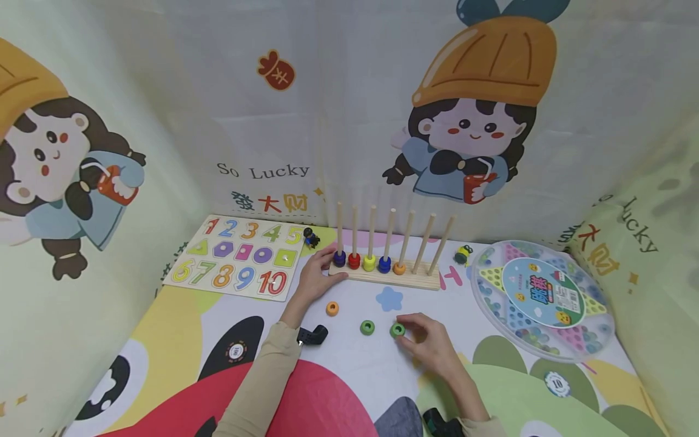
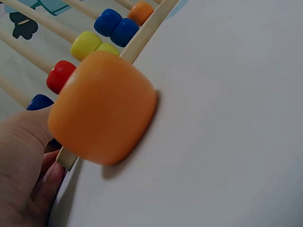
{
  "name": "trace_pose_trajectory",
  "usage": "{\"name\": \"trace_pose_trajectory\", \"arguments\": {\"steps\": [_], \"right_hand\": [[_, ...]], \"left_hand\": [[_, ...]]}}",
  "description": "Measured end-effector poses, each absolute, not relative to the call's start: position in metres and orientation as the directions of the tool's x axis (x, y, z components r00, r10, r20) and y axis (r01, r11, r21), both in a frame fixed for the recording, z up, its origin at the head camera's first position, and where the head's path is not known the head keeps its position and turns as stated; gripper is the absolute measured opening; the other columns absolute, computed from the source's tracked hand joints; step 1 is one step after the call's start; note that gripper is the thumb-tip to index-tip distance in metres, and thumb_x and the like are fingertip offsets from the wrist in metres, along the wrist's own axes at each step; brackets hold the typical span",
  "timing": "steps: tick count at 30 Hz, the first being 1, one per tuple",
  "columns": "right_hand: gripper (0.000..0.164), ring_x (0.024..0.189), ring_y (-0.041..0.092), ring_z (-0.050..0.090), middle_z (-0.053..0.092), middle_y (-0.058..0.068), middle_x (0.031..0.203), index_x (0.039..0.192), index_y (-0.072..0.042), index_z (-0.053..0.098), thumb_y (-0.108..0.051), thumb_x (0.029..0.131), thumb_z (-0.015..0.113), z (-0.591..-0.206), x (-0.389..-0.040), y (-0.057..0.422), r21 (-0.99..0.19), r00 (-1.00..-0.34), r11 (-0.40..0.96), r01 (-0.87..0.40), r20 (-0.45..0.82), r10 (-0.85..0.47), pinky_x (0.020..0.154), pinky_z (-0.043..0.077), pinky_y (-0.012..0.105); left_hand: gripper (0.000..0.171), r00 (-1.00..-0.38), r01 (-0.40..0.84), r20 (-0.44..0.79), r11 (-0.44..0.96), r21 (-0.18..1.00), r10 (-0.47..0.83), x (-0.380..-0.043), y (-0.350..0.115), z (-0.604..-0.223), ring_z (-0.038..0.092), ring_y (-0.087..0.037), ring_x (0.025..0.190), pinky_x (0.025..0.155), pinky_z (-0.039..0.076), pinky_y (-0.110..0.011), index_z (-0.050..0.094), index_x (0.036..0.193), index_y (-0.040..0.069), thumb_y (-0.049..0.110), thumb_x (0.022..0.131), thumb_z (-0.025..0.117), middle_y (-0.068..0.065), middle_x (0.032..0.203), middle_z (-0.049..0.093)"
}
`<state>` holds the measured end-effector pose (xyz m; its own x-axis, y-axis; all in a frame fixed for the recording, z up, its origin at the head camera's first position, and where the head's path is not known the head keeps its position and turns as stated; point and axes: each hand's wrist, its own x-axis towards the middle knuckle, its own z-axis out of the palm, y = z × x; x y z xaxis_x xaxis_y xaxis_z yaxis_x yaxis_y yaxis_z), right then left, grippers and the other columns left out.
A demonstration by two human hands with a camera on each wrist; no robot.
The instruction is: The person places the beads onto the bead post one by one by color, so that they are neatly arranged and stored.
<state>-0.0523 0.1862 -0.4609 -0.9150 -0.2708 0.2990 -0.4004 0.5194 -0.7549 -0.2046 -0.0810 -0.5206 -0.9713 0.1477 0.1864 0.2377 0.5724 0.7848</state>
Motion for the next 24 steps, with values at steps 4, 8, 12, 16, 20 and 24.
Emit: {"name": "trace_pose_trajectory", "arguments": {"steps": [4, 8, 12, 16, 20, 24], "right_hand": [[0.037, 0.083, 0.027, 0.069, 0.073, 0.017, 0.096, 0.104, 0.007, 0.071, 0.015, 0.070, 0.080, -0.477, -0.058, 0.192, -0.751, -0.924, 0.539, -0.382, 0.298, -0.240, 0.072, 0.057, 0.026], [0.034, 0.081, 0.018, 0.069, 0.072, 0.014, 0.096, 0.105, 0.003, 0.072, 0.011, 0.072, 0.081, -0.487, -0.066, 0.199, -0.763, -0.922, 0.517, -0.388, 0.331, -0.203, 0.071, 0.056, 0.021], [0.032, 0.083, 0.017, 0.069, 0.072, 0.013, 0.098, 0.106, 0.000, 0.072, 0.007, 0.076, 0.080, -0.479, -0.073, 0.202, -0.774, -0.915, 0.490, -0.400, 0.362, -0.175, 0.072, 0.058, 0.028], [0.029, 0.085, 0.017, 0.069, 0.072, 0.015, 0.099, 0.106, 0.000, 0.073, 0.007, 0.078, 0.078, -0.463, -0.083, 0.204, -0.761, -0.901, 0.491, -0.423, 0.412, -0.139, 0.072, 0.058, 0.031], [0.028, 0.086, 0.009, 0.067, 0.071, 0.014, 0.098, 0.105, 0.000, 0.073, 0.007, 0.078, 0.078, -0.440, -0.097, 0.204, -0.748, -0.890, 0.507, -0.429, 0.447, -0.094, 0.072, 0.058, 0.025], [0.026, 0.087, -0.001, 0.062, 0.070, 0.015, 0.099, 0.105, 0.001, 0.073, 0.006, 0.080, 0.077, -0.417, -0.111, 0.205, -0.745, -0.881, 0.518, -0.420, 0.472, -0.036, 0.073, 0.053, 0.015]], "left_hand": [[0.068, -0.971, 0.237, 0.189, 0.573, 0.784, 0.144, -0.204, -0.081, -0.520, 0.054, -0.024, 0.113, 0.092, 0.048, -0.039, 0.058, 0.134, 0.000, 0.031, 0.080, 0.084, -0.003, 0.147, 0.049], [0.068, -0.972, 0.236, 0.188, 0.579, 0.780, 0.144, -0.203, -0.081, -0.519, 0.055, -0.023, 0.113, 0.092, 0.048, -0.038, 0.058, 0.135, 0.001, 0.032, 0.080, 0.084, -0.002, 0.147, 0.048], [0.068, -0.974, 0.228, 0.179, 0.577, 0.784, 0.142, -0.203, -0.080, -0.519, 0.054, -0.024, 0.113, 0.092, 0.048, -0.040, 0.058, 0.135, 0.001, 0.031, 0.080, 0.083, -0.003, 0.147, 0.048], [0.067, -0.974, 0.225, 0.175, 0.579, 0.783, 0.141, -0.202, -0.081, -0.518, 0.055, -0.025, 0.112, 0.092, 0.048, -0.040, 0.059, 0.134, 0.000, 0.032, 0.080, 0.083, -0.005, 0.147, 0.048], [0.067, -0.973, 0.229, 0.178, 0.583, 0.780, 0.145, -0.202, -0.081, -0.518, 0.055, -0.025, 0.112, 0.091, 0.049, -0.040, 0.059, 0.134, 0.001, 0.032, 0.080, 0.083, -0.005, 0.147, 0.049], [0.067, -0.974, 0.227, 0.175, 0.578, 0.784, 0.145, -0.202, -0.080, -0.518, 0.055, -0.025, 0.113, 0.091, 0.049, -0.040, 0.059, 0.134, 0.001, 0.031, 0.080, 0.084, -0.005, 0.146, 0.049]]}}
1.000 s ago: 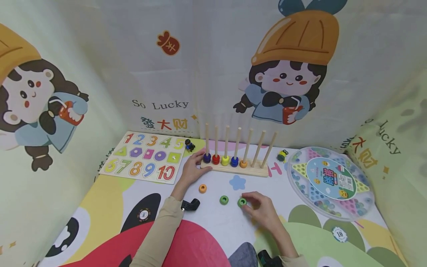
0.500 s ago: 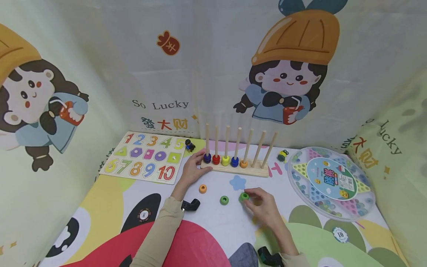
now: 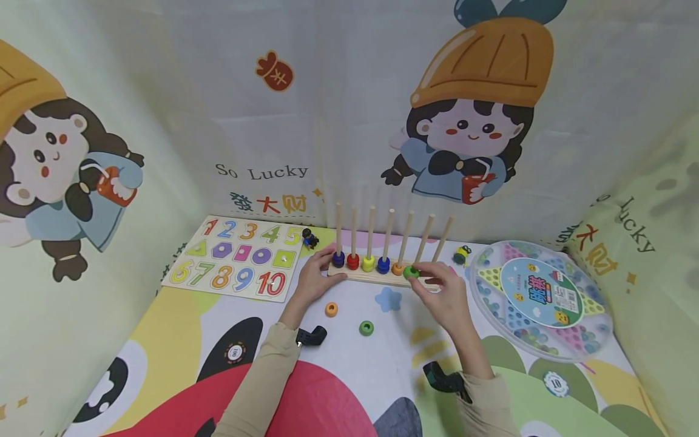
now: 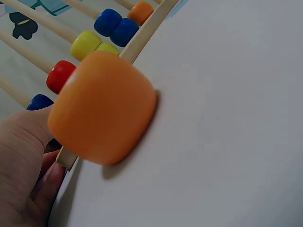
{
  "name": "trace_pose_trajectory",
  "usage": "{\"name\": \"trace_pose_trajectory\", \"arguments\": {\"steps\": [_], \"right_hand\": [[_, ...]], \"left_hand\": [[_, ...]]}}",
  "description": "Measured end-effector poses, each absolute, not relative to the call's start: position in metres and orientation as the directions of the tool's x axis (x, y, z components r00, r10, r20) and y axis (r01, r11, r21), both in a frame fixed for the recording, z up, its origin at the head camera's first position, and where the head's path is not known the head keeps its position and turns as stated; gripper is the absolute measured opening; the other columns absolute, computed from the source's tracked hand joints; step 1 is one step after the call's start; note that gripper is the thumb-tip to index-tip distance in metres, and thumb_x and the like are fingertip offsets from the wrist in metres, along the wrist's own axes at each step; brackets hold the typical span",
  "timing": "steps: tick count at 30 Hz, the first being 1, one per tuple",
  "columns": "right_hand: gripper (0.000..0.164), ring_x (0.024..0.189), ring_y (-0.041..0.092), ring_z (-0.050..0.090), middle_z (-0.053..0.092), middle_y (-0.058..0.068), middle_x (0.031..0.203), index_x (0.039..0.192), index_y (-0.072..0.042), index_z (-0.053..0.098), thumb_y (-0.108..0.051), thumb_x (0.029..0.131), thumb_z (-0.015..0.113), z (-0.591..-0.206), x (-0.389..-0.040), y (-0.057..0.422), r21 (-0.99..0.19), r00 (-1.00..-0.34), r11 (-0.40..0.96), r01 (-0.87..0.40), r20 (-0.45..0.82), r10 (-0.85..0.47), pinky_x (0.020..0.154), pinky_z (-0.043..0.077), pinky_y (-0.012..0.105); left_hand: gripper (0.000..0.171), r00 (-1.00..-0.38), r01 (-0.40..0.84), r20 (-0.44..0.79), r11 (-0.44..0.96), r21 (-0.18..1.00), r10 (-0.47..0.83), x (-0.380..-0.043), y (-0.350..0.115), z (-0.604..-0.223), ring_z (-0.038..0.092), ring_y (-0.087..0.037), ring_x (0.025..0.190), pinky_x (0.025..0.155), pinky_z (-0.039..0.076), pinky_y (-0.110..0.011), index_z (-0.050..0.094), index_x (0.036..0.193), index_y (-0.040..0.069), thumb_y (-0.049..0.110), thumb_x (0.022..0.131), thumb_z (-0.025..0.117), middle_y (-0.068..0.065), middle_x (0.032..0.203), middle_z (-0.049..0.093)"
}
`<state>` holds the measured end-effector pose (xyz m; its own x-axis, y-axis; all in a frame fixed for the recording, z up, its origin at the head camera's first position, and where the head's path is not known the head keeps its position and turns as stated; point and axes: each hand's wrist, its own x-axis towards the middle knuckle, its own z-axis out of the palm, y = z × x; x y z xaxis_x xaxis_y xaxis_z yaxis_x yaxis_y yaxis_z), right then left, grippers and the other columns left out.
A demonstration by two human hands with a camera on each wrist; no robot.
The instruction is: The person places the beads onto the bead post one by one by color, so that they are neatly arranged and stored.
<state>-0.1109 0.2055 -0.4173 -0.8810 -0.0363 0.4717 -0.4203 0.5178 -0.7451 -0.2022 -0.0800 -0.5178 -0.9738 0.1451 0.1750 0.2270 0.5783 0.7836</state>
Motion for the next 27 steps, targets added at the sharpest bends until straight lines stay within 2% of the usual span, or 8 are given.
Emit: {"name": "trace_pose_trajectory", "arguments": {"steps": [6, 13, 21, 27], "right_hand": [[0.028, 0.087, -0.004, 0.058, 0.069, 0.019, 0.101, 0.107, 0.006, 0.072, 0.007, 0.079, 0.077, -0.383, -0.131, 0.207, -0.717, -0.828, 0.533, -0.449, 0.558, 0.052, 0.074, 0.048, 0.008], [0.028, 0.089, -0.001, 0.059, 0.069, 0.021, 0.106, 0.110, 0.007, 0.072, 0.005, 0.083, 0.075, -0.348, -0.146, 0.210, -0.705, -0.789, 0.547, -0.452, 0.602, 0.124, 0.076, 0.048, 0.008], [0.026, 0.090, -0.002, 0.058, 0.069, 0.017, 0.108, 0.111, 0.003, 0.072, -0.003, 0.086, 0.074, -0.337, -0.156, 0.210, -0.680, -0.772, 0.596, -0.428, 0.618, 0.150, 0.078, 0.047, 0.009], [0.025, 0.089, -0.003, 0.055, 0.069, 0.018, 0.109, 0.110, 0.004, 0.072, -0.005, 0.086, 0.074, -0.335, -0.161, 0.208, -0.652, -0.771, 0.637, -0.412, 0.622, 0.138, 0.077, 0.045, 0.007]], "left_hand": [[0.068, -0.977, 0.213, 0.161, 0.578, 0.788, 0.141, -0.203, -0.080, -0.517, 0.054, -0.023, 0.111, 0.091, 0.048, -0.038, 0.059, 0.135, 0.001, 0.032, 0.080, 0.083, -0.002, 0.146, 0.049], [0.068, -0.974, 0.227, 0.174, 0.565, 0.793, 0.146, -0.202, -0.080, -0.515, 0.055, -0.023, 0.106, 0.087, 0.048, -0.038, 0.058, 0.134, 0.001, 0.031, 0.079, 0.084, -0.003, 0.146, 0.050], [0.069, -0.975, 0.221, 0.163, 0.567, 0.794, 0.152, -0.203, -0.081, -0.517, 0.054, -0.023, 0.110, 0.090, 0.048, -0.039, 0.058, 0.135, 0.001, 0.031, 0.079, 0.084, -0.005, 0.145, 0.050], [0.069, -0.975, 0.220, 0.165, 0.566, 0.794, 0.148, -0.203, -0.082, -0.514, 0.055, -0.024, 0.111, 0.092, 0.048, -0.040, 0.058, 0.135, 0.001, 0.031, 0.080, 0.084, -0.005, 0.146, 0.049]]}}
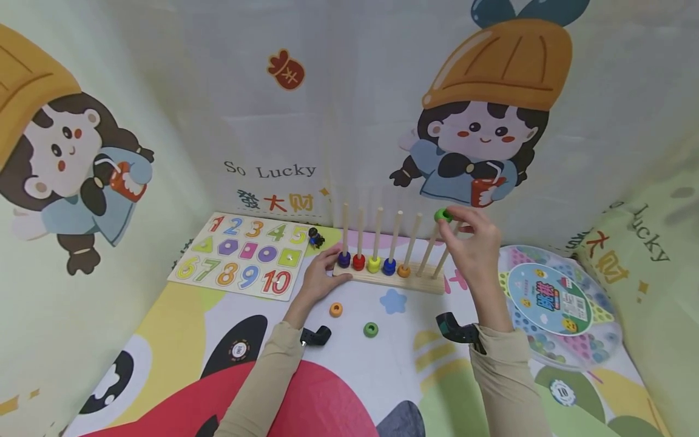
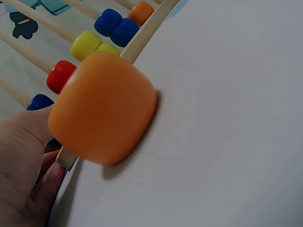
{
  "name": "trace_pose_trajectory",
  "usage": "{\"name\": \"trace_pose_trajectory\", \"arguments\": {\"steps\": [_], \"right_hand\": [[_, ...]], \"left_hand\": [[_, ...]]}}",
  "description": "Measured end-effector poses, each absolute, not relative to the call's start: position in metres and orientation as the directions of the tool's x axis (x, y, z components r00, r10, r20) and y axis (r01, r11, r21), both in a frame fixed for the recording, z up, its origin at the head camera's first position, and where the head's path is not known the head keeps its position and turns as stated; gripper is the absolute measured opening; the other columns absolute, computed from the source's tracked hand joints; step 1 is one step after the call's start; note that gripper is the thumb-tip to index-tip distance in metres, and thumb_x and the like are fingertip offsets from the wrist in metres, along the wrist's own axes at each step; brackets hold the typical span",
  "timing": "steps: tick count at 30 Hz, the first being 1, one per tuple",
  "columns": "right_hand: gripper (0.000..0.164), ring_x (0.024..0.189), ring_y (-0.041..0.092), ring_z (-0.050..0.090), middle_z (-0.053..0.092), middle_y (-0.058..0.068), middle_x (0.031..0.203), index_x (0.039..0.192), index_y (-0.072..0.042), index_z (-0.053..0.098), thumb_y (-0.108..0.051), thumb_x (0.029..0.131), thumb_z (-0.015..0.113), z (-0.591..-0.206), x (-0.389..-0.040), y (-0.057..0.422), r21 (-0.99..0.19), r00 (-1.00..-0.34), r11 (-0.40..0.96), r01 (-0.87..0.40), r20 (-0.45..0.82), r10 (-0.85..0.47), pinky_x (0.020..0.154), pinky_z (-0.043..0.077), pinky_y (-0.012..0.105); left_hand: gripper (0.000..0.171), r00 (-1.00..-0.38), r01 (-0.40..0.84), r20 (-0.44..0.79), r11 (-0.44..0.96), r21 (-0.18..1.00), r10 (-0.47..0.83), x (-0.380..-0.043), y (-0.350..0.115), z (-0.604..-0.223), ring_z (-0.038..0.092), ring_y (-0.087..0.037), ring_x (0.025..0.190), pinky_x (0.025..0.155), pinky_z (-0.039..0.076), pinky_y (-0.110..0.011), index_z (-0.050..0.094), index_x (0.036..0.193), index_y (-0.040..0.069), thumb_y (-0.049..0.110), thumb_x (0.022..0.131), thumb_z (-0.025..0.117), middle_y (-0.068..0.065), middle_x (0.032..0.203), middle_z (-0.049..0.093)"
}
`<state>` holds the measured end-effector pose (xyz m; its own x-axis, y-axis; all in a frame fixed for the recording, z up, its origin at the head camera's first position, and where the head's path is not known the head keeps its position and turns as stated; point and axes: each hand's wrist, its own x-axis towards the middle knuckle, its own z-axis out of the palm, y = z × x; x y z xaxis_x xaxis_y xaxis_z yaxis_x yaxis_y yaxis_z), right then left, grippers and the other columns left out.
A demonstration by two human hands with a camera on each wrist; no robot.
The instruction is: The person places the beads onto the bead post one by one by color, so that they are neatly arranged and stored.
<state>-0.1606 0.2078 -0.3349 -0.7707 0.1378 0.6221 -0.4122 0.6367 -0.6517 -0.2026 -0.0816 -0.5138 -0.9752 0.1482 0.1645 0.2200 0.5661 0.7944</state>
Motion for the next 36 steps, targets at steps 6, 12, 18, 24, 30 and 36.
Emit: {"name": "trace_pose_trajectory", "arguments": {"steps": [6, 12, 18, 24, 30, 36], "right_hand": [[0.026, 0.091, -0.002, 0.054, 0.069, 0.017, 0.111, 0.110, 0.004, 0.072, -0.007, 0.087, 0.074, -0.335, -0.160, 0.208, -0.639, -0.773, 0.663, -0.390, 0.618, 0.142, 0.078, 0.043, 0.006], [0.023, 0.093, -0.005, 0.054, 0.070, 0.016, 0.107, 0.108, 0.005, 0.072, -0.005, 0.087, 0.073, -0.340, -0.152, 0.204, -0.641, -0.770, 0.639, -0.425, 0.627, 0.116, 0.079, 0.045, 0.007], [0.023, 0.092, -0.003, 0.059, 0.070, 0.018, 0.103, 0.107, 0.004, 0.072, 0.002, 0.084, 0.074, -0.359, -0.147, 0.193, -0.682, -0.802, 0.559, -0.471, 0.595, 0.050, 0.078, 0.047, 0.010], [0.023, 0.086, 0.001, 0.061, 0.071, 0.020, 0.098, 0.102, 0.005, 0.073, 0.008, 0.079, 0.077, -0.385, -0.146, 0.178, -0.718, -0.829, 0.503, -0.481, 0.559, 0.005, 0.074, 0.050, 0.013], [0.024, 0.087, 0.026, 0.068, 0.072, 0.020, 0.099, 0.102, 0.006, 0.072, 0.010, 0.079, 0.076, -0.398, -0.137, 0.158, -0.728, -0.859, 0.505, -0.464, 0.509, -0.056, 0.076, 0.052, 0.016], [0.023, 0.089, 0.041, 0.066, 0.070, 0.026, 0.099, 0.102, 0.011, 0.070, 0.011, 0.080, 0.075, -0.397, -0.121, 0.137, -0.763, -0.884, 0.462, -0.453, 0.451, -0.121, 0.082, 0.057, 0.033]], "left_hand": [[0.068, -0.975, 0.221, 0.163, 0.572, 0.790, 0.151, -0.202, -0.081, -0.512, 0.054, -0.024, 0.114, 0.093, 0.048, -0.039, 0.058, 0.136, 0.001, 0.032, 0.080, 0.083, -0.004, 0.146, 0.049], [0.068, -0.974, 0.227, 0.169, 0.581, 0.782, 0.153, -0.203, -0.082, -0.512, 0.054, -0.024, 0.115, 0.094, 0.048, -0.039, 0.058, 0.135, 0.001, 0.032, 0.080, 0.083, -0.004, 0.146, 0.049], [0.069, -0.976, 0.217, 0.162, 0.585, 0.782, 0.145, -0.203, -0.083, -0.513, 0.055, -0.024, 0.113, 0.092, 0.048, -0.038, 0.058, 0.136, 0.002, 0.033, 0.080, 0.083, -0.003, 0.146, 0.049], [0.068, -0.978, 0.206, 0.150, 0.585, 0.785, 0.143, -0.203, -0.083, -0.514, 0.054, -0.023, 0.115, 0.094, 0.048, -0.039, 0.057, 0.136, 0.002, 0.033, 0.081, 0.083, -0.002, 0.146, 0.049], [0.069, -0.976, 0.215, 0.160, 0.586, 0.781, 0.145, -0.204, -0.082, -0.514, 0.054, -0.025, 0.116, 0.094, 0.048, -0.039, 0.057, 0.136, 0.000, 0.033, 0.080, 0.083, -0.004, 0.145, 0.050], [0.071, -0.977, 0.212, 0.152, 0.601, 0.771, 0.151, -0.204, -0.081, -0.515, 0.054, -0.024, 0.118, 0.096, 0.047, -0.038, 0.057, 0.136, 0.001, 0.036, 0.080, 0.083, -0.003, 0.145, 0.050]]}}
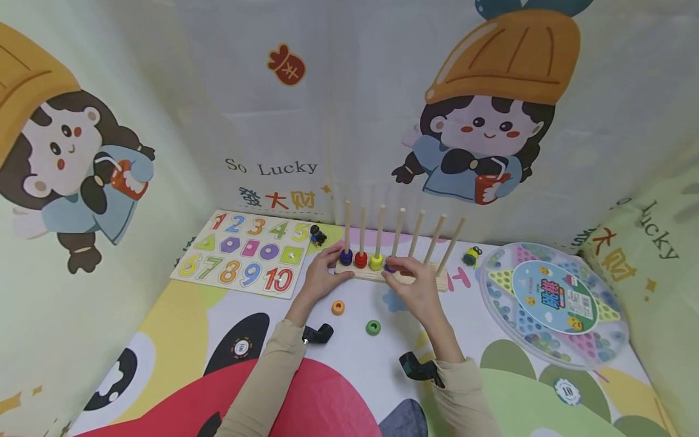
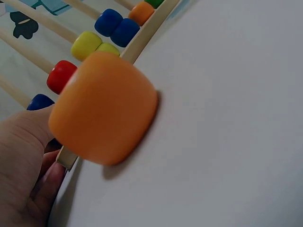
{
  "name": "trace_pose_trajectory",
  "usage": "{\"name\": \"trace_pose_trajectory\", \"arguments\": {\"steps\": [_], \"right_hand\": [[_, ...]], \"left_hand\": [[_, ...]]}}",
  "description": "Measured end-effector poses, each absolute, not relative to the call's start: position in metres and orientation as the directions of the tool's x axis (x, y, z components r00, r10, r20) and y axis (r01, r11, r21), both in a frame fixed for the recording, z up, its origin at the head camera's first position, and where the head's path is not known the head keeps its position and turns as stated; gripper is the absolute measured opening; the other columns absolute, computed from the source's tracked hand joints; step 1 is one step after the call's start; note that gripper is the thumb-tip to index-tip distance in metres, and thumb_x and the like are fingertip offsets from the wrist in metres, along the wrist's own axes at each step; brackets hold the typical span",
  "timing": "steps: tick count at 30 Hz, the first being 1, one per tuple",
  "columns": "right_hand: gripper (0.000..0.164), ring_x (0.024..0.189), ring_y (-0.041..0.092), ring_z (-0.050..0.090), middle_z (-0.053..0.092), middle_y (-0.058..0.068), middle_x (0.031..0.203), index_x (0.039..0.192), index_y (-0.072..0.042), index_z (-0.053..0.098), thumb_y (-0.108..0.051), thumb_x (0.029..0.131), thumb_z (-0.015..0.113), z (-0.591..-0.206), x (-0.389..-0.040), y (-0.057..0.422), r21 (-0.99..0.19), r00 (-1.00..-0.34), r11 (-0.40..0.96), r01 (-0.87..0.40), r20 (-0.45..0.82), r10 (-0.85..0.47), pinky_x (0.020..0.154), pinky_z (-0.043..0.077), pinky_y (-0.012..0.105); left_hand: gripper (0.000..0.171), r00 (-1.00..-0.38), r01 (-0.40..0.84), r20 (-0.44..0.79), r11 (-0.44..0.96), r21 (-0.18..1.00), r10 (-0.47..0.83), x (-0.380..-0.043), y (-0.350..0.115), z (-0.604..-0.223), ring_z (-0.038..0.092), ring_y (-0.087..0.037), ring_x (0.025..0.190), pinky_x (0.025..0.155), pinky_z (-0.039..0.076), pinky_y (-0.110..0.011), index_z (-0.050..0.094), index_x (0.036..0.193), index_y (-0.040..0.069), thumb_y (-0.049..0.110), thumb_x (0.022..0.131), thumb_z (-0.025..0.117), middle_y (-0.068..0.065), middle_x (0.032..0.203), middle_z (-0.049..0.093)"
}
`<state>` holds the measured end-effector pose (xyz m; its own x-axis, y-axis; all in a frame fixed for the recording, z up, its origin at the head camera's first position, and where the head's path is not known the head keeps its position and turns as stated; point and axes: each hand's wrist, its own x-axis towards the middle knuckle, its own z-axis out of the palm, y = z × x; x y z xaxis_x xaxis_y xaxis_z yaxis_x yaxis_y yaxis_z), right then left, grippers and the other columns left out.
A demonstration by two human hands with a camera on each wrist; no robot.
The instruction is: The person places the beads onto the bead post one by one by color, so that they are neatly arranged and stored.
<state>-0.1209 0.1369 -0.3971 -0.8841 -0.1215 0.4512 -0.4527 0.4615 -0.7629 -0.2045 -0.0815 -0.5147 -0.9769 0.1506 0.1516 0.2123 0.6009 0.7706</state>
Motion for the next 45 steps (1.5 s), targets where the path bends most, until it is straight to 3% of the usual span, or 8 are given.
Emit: {"name": "trace_pose_trajectory", "arguments": {"steps": [5, 11, 17, 25, 30, 37, 45], "right_hand": [[0.026, 0.096, 0.041, 0.066, 0.069, 0.027, 0.104, 0.107, 0.012, 0.069, 0.007, 0.082, 0.075, -0.420, -0.124, 0.128, -0.820, -0.925, 0.427, -0.380, 0.347, -0.157, 0.087, 0.052, 0.057], [0.030, 0.099, 0.035, 0.068, 0.072, 0.019, 0.107, 0.112, 0.004, 0.070, -0.002, 0.084, 0.077, -0.456, -0.132, 0.123, -0.850, -0.940, 0.404, -0.337, 0.283, -0.189, 0.089, 0.053, 0.053], [0.029, 0.099, 0.045, 0.066, 0.068, 0.029, 0.107, 0.112, 0.013, 0.066, 0.006, 0.084, 0.073, -0.433, -0.117, 0.107, -0.876, -0.943, 0.368, -0.311, 0.236, -0.234, 0.090, 0.050, 0.060], [0.030, 0.101, 0.046, 0.065, 0.068, 0.030, 0.108, 0.112, 0.014, 0.066, 0.007, 0.083, 0.073, -0.438, -0.114, 0.097, -0.885, -0.935, 0.354, -0.302, 0.203, -0.291, 0.091, 0.050, 0.059], [0.032, 0.103, 0.043, 0.065, 0.069, 0.026, 0.109, 0.112, 0.012, 0.067, 0.004, 0.082, 0.075, -0.469, -0.122, 0.094, -0.870, -0.923, 0.363, -0.333, 0.222, -0.315, 0.090, 0.051, 0.058], [0.034, 0.105, 0.030, 0.066, 0.072, 0.011, 0.110, 0.112, 0.001, 0.072, -0.004, 0.080, 0.081, -0.490, -0.127, 0.091, -0.857, -0.906, 0.372, -0.356, 0.220, -0.361, 0.088, 0.055, 0.045], [0.033, 0.097, 0.026, 0.068, 0.073, 0.009, 0.104, 0.110, -0.001, 0.073, -0.003, 0.078, 0.081, -0.493, -0.125, 0.083, -0.816, -0.874, 0.400, -0.417, 0.239, -0.423, 0.082, 0.056, 0.036]], "left_hand": [[0.070, -0.977, 0.211, 0.155, 0.593, 0.777, 0.145, -0.204, -0.081, -0.514, 0.053, -0.024, 0.120, 0.098, 0.047, -0.039, 0.058, 0.135, 0.001, 0.036, 0.080, 0.083, -0.003, 0.145, 0.050], [0.070, -0.976, 0.219, 0.165, 0.583, 0.782, 0.146, -0.206, -0.081, -0.516, 0.052, -0.025, 0.122, 0.097, 0.047, -0.040, 0.058, 0.135, 0.001, 0.036, 0.080, 0.083, -0.004, 0.146, 0.050], [0.070, -0.976, 0.219, 0.161, 0.585, 0.781, 0.150, -0.206, -0.080, -0.515, 0.052, -0.026, 0.121, 0.098, 0.047, -0.041, 0.057, 0.136, 0.001, 0.035, 0.081, 0.082, -0.005, 0.146, 0.049], [0.070, -0.974, 0.225, 0.162, 0.596, 0.771, 0.159, -0.206, -0.081, -0.514, 0.054, -0.024, 0.116, 0.093, 0.048, -0.039, 0.057, 0.137, 0.002, 0.037, 0.081, 0.082, -0.004, 0.147, 0.049], [0.070, -0.973, 0.230, 0.168, 0.598, 0.768, 0.158, -0.206, -0.082, -0.515, 0.055, -0.023, 0.114, 0.093, 0.048, -0.039, 0.058, 0.136, 0.002, 0.036, 0.080, 0.083, -0.004, 0.146, 0.049], [0.070, -0.972, 0.232, 0.165, 0.591, 0.772, 0.166, -0.207, -0.083, -0.516, 0.054, -0.024, 0.118, 0.095, 0.048, -0.037, 0.058, 0.136, 0.001, 0.035, 0.080, 0.083, -0.005, 0.146, 0.049], [0.069, -0.973, 0.231, 0.166, 0.595, 0.770, 0.162, -0.205, -0.082, -0.517, 0.055, -0.024, 0.117, 0.096, 0.048, -0.038, 0.058, 0.135, 0.001, 0.035, 0.080, 0.083, -0.006, 0.146, 0.049]]}}
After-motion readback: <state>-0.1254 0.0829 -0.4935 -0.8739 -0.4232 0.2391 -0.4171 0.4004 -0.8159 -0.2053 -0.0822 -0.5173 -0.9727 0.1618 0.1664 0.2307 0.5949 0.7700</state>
